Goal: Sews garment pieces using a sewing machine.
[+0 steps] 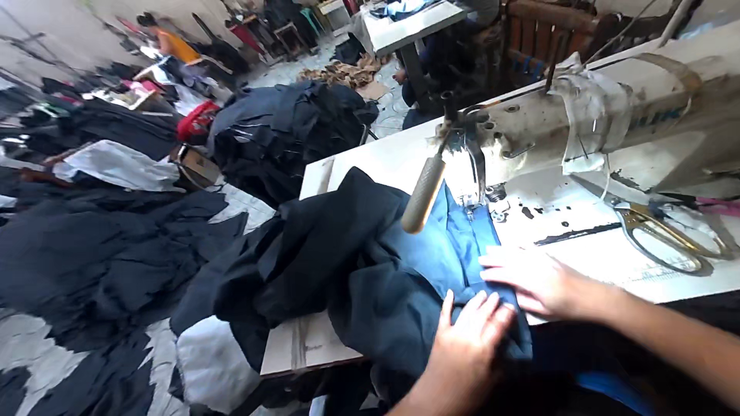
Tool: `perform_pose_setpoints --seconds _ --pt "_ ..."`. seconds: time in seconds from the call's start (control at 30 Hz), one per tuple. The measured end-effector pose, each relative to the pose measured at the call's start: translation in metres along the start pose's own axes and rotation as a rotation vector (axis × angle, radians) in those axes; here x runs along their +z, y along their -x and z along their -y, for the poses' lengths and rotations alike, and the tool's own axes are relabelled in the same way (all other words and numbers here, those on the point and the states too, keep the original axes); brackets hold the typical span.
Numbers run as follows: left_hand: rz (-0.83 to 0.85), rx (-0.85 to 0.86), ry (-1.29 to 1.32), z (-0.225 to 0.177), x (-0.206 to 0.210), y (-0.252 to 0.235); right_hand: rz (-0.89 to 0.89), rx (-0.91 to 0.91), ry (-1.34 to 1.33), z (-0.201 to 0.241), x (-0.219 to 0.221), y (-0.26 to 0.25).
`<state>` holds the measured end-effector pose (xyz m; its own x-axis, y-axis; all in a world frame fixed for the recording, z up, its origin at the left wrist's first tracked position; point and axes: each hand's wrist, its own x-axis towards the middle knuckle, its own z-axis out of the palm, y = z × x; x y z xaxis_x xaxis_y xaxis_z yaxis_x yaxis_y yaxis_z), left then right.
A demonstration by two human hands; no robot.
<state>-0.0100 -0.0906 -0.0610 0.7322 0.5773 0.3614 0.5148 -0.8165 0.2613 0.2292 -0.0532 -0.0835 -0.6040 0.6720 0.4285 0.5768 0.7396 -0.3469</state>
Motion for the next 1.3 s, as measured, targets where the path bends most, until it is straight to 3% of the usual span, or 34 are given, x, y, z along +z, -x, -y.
perform_pose_setpoints --seconds 0.1,0.17,0.27,0.57,0.87,1.3 --pt "-0.266 -0.07 0.16 0.035 -0.023 0.001 0.404 0.165 -0.109 -0.02 -0.035 -0.054" --pt "-0.354 -0.156 0.248 0.05 -0.065 -0.005 0.417 0.256 -0.148 -0.027 -0.039 -0.08" --pt "-0.415 -0.32 0.416 0.07 -0.087 -0.012 0.483 0.318 -0.166 -0.04 -0.035 -0.104" --pt "-0.38 -0.272 0.492 0.074 -0.088 -0.019 0.443 0.331 -0.043 -0.041 -0.032 -0.102" --pt "-0.347 -0.211 0.478 0.075 -0.091 -0.018 0.369 0.289 -0.084 -0.039 -0.03 -0.096" --pt "-0.184 -0.033 0.537 0.079 -0.086 -0.018 0.072 0.091 -0.083 -0.043 -0.001 -0.087"
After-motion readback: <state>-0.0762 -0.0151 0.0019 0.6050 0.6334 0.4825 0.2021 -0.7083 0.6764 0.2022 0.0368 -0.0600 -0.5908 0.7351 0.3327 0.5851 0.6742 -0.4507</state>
